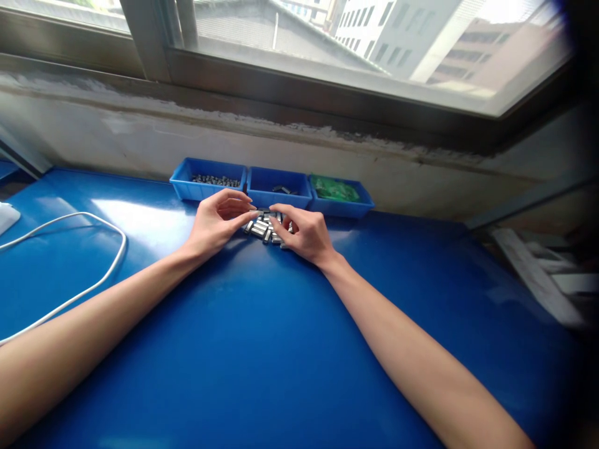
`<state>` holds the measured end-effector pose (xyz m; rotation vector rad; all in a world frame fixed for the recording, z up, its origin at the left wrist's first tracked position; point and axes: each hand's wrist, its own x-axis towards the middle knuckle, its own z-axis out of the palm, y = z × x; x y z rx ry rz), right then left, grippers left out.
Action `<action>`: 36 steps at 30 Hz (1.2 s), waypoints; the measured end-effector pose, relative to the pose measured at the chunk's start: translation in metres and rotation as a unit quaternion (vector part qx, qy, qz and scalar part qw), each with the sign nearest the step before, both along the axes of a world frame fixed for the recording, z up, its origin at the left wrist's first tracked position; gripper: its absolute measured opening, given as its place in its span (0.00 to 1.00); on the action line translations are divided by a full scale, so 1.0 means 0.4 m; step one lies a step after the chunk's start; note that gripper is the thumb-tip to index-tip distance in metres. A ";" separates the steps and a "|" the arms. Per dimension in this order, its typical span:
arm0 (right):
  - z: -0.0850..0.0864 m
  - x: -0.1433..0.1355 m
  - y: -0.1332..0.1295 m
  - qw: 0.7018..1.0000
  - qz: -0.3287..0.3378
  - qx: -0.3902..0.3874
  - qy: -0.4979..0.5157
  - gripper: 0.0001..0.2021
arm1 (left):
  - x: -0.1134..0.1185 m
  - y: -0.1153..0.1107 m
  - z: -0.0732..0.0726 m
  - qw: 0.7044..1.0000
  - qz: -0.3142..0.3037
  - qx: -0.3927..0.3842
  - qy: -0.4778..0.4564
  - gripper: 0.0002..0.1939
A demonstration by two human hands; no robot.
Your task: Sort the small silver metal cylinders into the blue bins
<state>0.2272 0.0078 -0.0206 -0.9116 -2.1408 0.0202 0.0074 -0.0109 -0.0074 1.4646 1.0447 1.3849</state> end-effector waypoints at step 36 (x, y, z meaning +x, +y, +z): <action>0.005 -0.004 -0.012 0.993 0.004 0.097 -0.067 0.14 | 0.007 -0.010 0.011 0.994 0.005 0.035 0.100 0.22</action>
